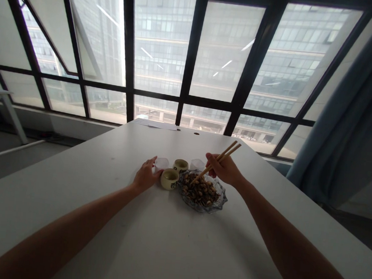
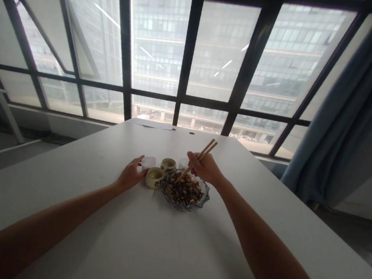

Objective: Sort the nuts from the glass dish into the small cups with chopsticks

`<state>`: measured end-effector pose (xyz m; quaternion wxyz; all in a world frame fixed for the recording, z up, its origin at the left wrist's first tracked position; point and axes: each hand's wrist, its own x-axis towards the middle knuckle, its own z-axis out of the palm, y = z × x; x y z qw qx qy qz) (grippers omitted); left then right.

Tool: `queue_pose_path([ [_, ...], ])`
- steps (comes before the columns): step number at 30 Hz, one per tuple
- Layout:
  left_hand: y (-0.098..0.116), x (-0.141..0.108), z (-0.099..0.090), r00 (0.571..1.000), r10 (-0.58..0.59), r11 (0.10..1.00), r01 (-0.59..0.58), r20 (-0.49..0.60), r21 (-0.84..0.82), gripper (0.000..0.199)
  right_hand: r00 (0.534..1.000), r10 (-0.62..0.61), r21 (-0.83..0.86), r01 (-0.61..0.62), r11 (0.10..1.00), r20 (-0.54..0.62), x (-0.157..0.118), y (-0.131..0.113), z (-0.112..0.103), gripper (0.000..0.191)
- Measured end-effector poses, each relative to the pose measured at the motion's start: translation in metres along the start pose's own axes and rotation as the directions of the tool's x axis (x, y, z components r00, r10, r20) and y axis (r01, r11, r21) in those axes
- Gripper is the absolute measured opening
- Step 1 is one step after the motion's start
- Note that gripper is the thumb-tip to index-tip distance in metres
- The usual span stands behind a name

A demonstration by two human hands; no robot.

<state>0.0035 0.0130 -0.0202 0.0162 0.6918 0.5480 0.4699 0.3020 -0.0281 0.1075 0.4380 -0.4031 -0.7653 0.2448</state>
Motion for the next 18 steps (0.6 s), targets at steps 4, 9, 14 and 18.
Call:
queue_pose_path([
  [4,0.000,0.000,0.000,1.000,-0.012,1.000,0.012,0.019,0.002,0.058,0.999,0.000,-0.035,0.001,0.999,0.037,0.000,-0.002,0.003,0.062],
  [9,-0.003,-0.001,0.002,1.000,0.000,1.000,0.000,0.013,0.011,0.059,1.000,0.017,-0.024,-0.016,1.000,0.023,-0.001,-0.005,-0.001,0.062],
  [14,-0.004,0.000,0.002,1.000,-0.006,1.000,0.006,0.031,-0.012,0.065,0.991,0.077,0.079,-0.069,0.994,-0.106,0.003,-0.008,-0.009,0.064],
  [18,-0.006,0.001,0.004,1.000,-0.011,0.998,0.012,0.016,-0.057,0.069,0.947,0.166,0.245,-0.098,0.965,-0.273,0.010,-0.002,-0.013,0.063],
])
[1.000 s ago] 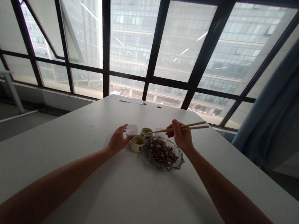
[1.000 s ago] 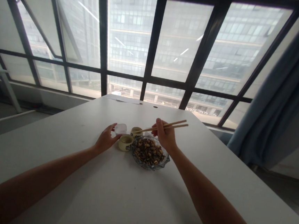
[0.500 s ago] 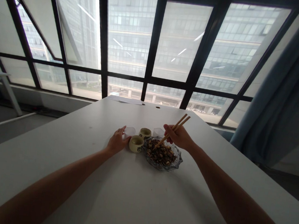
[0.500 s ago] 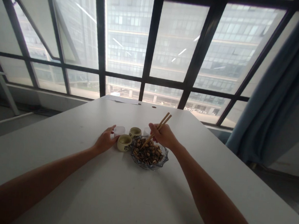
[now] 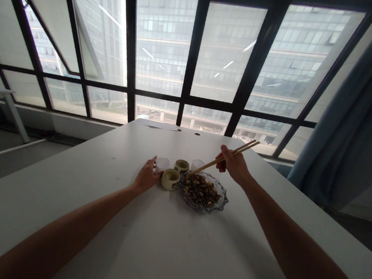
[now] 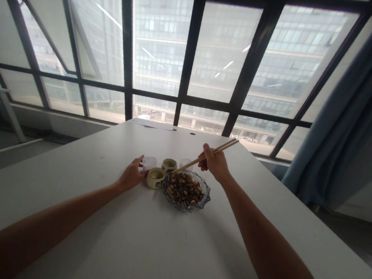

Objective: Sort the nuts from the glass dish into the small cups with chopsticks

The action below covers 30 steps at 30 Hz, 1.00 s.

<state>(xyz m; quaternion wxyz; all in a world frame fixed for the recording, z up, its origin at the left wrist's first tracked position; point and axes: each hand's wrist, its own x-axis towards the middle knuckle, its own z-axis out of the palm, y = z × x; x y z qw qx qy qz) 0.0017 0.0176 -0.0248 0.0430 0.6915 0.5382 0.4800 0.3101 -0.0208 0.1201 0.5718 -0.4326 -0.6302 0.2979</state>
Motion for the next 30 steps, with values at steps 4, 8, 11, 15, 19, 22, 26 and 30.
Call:
queue_pose_path([
  [4,-0.004,0.000,0.002,1.000,0.007,1.000,-0.007,-0.014,-0.002,0.069,0.995,0.059,0.092,-0.051,0.994,-0.081,0.006,0.007,-0.002,0.060],
  [8,-0.005,0.001,0.002,1.000,0.000,1.000,-0.001,-0.023,-0.030,0.066,0.995,0.053,0.093,-0.045,0.995,-0.089,0.007,0.008,-0.002,0.059],
  [11,0.001,0.002,-0.004,0.995,-0.014,0.997,0.006,-0.103,-0.078,0.067,0.990,-0.056,0.044,0.062,0.997,-0.131,0.001,0.003,0.002,0.059],
  [15,0.015,0.001,-0.014,0.966,0.087,0.988,-0.116,-0.245,-0.107,0.065,0.965,-0.174,0.032,0.183,0.983,-0.195,-0.007,-0.009,0.009,0.059],
  [19,0.025,-0.001,-0.019,0.949,0.146,0.974,-0.188,-0.281,-0.129,0.062,0.956,-0.198,0.058,0.215,0.975,-0.217,-0.010,-0.014,0.012,0.059],
  [22,0.027,-0.002,-0.017,0.952,0.129,0.977,-0.170,-0.277,-0.127,0.064,0.949,-0.209,0.094,0.236,0.967,-0.235,-0.009,-0.011,0.015,0.057],
  [26,0.027,-0.001,-0.014,0.960,0.106,0.981,-0.144,-0.258,-0.132,0.065,0.946,-0.245,0.185,0.285,0.941,-0.212,-0.017,-0.002,0.031,0.053],
  [30,0.026,-0.001,-0.013,0.970,0.103,0.980,-0.137,-0.220,-0.144,0.066,0.964,-0.258,0.195,0.265,0.944,-0.063,-0.033,0.014,0.054,0.047],
])
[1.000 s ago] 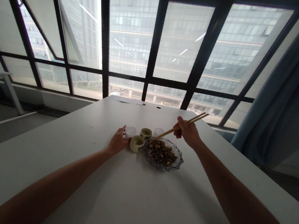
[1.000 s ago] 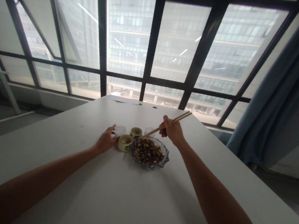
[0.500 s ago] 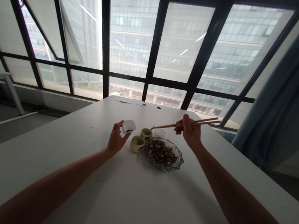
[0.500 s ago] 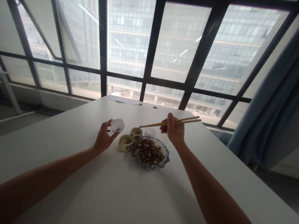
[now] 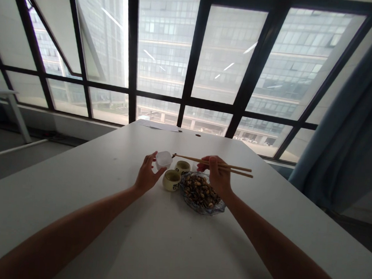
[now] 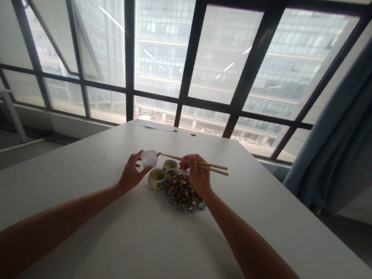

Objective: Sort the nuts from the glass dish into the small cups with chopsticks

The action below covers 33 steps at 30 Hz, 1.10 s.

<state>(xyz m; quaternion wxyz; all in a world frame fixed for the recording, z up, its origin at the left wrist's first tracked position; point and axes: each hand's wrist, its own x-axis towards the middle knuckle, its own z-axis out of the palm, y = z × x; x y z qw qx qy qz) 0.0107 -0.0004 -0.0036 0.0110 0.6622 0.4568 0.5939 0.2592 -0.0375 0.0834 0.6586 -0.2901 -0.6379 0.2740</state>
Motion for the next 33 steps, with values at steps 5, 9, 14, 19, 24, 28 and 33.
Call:
queue_pose_path([
  [5,-0.001,-0.001,0.000,1.000,-0.006,1.000,0.006,0.029,-0.010,0.067,0.974,0.071,-0.071,-0.057,0.996,0.213,-0.014,0.013,0.009,0.043],
  [9,-0.006,-0.001,0.003,0.999,-0.043,0.999,0.043,0.033,-0.001,0.068,0.983,0.052,-0.089,-0.037,0.995,0.174,-0.006,0.005,0.005,0.045],
  [14,-0.017,0.000,0.008,0.988,-0.143,0.989,0.141,0.055,0.037,0.069,0.999,0.035,-0.202,-0.030,0.979,0.021,0.013,-0.011,-0.018,0.055],
  [19,-0.025,-0.002,0.010,0.967,-0.216,0.974,0.204,0.133,0.093,0.070,0.986,0.041,-0.438,0.035,0.898,0.162,0.025,-0.018,-0.045,0.060],
  [24,-0.031,-0.003,0.012,0.974,-0.181,0.967,0.151,0.136,0.205,0.066,0.924,0.107,-0.564,0.130,0.816,0.367,0.027,-0.022,-0.047,0.060],
  [28,-0.033,-0.003,0.010,0.969,-0.184,0.957,0.137,0.168,0.256,0.061,0.871,0.184,-0.608,0.153,0.779,0.455,0.027,-0.029,-0.046,0.056],
  [33,-0.025,-0.001,0.008,0.949,-0.206,0.973,0.174,0.237,0.153,0.053,0.825,0.283,-0.609,0.090,0.788,0.489,0.028,-0.036,-0.051,0.046],
])
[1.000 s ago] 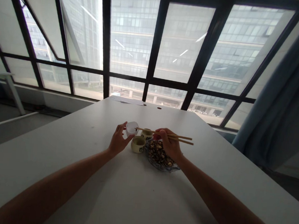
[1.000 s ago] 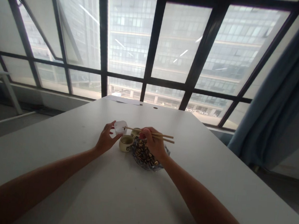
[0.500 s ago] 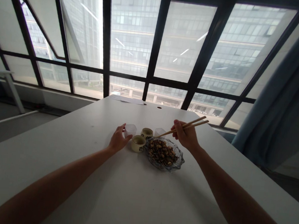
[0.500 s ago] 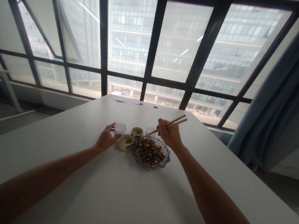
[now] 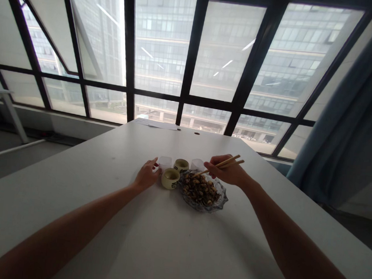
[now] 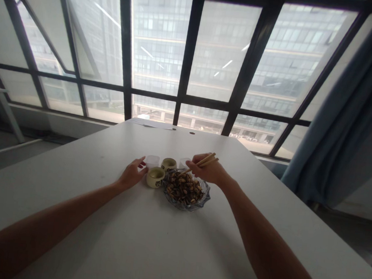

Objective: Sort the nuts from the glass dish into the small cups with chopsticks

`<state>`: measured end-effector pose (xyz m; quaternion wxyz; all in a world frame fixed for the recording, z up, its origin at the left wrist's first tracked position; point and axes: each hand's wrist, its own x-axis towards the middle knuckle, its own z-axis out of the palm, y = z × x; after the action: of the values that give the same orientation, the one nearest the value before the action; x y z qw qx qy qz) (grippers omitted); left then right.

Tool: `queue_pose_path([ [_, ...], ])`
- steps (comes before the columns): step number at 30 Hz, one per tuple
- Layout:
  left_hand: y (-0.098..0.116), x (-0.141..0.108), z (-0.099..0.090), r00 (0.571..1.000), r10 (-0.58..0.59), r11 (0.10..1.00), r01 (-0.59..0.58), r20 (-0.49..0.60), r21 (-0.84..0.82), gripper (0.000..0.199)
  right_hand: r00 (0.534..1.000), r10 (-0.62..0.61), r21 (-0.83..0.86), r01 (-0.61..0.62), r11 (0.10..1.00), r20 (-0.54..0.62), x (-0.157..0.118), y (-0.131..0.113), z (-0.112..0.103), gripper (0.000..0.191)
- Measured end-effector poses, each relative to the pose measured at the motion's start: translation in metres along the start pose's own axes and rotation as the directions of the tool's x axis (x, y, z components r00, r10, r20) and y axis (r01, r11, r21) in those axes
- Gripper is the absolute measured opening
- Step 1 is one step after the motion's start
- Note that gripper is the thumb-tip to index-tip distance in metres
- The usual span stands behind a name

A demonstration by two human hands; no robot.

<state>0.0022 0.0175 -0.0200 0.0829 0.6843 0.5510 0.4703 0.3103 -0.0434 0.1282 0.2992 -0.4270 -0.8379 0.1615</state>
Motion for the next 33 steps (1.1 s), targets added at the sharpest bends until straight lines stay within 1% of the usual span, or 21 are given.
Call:
queue_pose_path([
  [2,0.004,0.000,-0.001,0.999,-0.022,0.999,0.024,0.031,-0.044,0.047,1.000,0.006,0.021,-0.007,1.000,0.012,0.000,0.001,-0.002,0.045],
  [4,0.008,0.000,-0.002,0.998,-0.041,0.997,0.044,0.047,-0.069,0.039,1.000,0.004,0.043,-0.004,0.999,-0.007,0.000,0.003,-0.003,0.046],
  [7,0.013,-0.001,-0.004,1.000,-0.012,0.997,0.012,-0.001,-0.071,0.030,0.997,0.003,0.098,0.005,0.995,-0.081,0.002,0.007,-0.002,0.050],
  [9,0.018,-0.004,-0.007,0.997,0.049,0.997,-0.052,-0.065,-0.052,0.028,0.994,0.002,0.127,0.012,0.992,-0.109,0.003,0.007,-0.001,0.052],
  [11,0.023,-0.009,-0.012,0.986,0.132,0.991,-0.134,-0.106,-0.015,0.026,0.995,-0.001,0.123,0.013,0.992,-0.104,0.003,0.007,0.001,0.054],
  [12,0.027,-0.012,-0.014,0.979,0.176,0.984,-0.177,-0.102,0.003,0.026,0.996,-0.002,0.114,0.013,0.993,-0.094,0.004,0.006,0.002,0.054],
  [14,0.033,-0.017,-0.018,0.964,0.263,0.965,-0.261,-0.046,0.037,0.025,0.997,-0.008,0.090,0.015,0.996,-0.074,0.003,0.004,0.003,0.054],
  [16,0.038,-0.020,-0.021,0.946,0.323,0.943,-0.324,0.029,0.075,0.029,0.998,-0.020,0.062,0.024,0.998,-0.060,0.003,0.002,0.004,0.052],
  [18,0.041,-0.022,-0.023,0.937,0.337,0.933,-0.345,0.087,0.103,0.037,0.998,-0.024,0.041,0.026,0.999,-0.050,0.003,0.001,0.005,0.051],
  [23,0.044,-0.023,-0.024,0.931,0.306,0.934,-0.334,0.199,0.125,0.069,1.000,-0.011,0.078,0.013,0.997,-0.020,0.002,0.003,0.005,0.052],
  [26,0.045,-0.024,-0.024,0.920,0.289,0.934,-0.332,0.265,0.133,0.079,1.000,0.000,0.140,0.004,0.990,-0.027,0.003,0.005,0.004,0.053],
  [29,0.045,-0.025,-0.024,0.910,0.296,0.930,-0.344,0.290,0.130,0.080,0.992,0.084,0.260,-0.055,0.964,-0.099,0.006,0.008,0.002,0.057],
  [31,0.045,-0.025,-0.023,0.910,0.304,0.929,-0.349,0.283,0.122,0.078,0.971,0.168,0.356,-0.099,0.929,-0.169,0.008,0.011,-0.001,0.060],
  [33,0.045,-0.026,-0.022,0.915,0.309,0.932,-0.346,0.259,0.110,0.075,0.945,0.247,0.438,-0.134,0.889,-0.212,0.010,0.016,-0.005,0.062],
])
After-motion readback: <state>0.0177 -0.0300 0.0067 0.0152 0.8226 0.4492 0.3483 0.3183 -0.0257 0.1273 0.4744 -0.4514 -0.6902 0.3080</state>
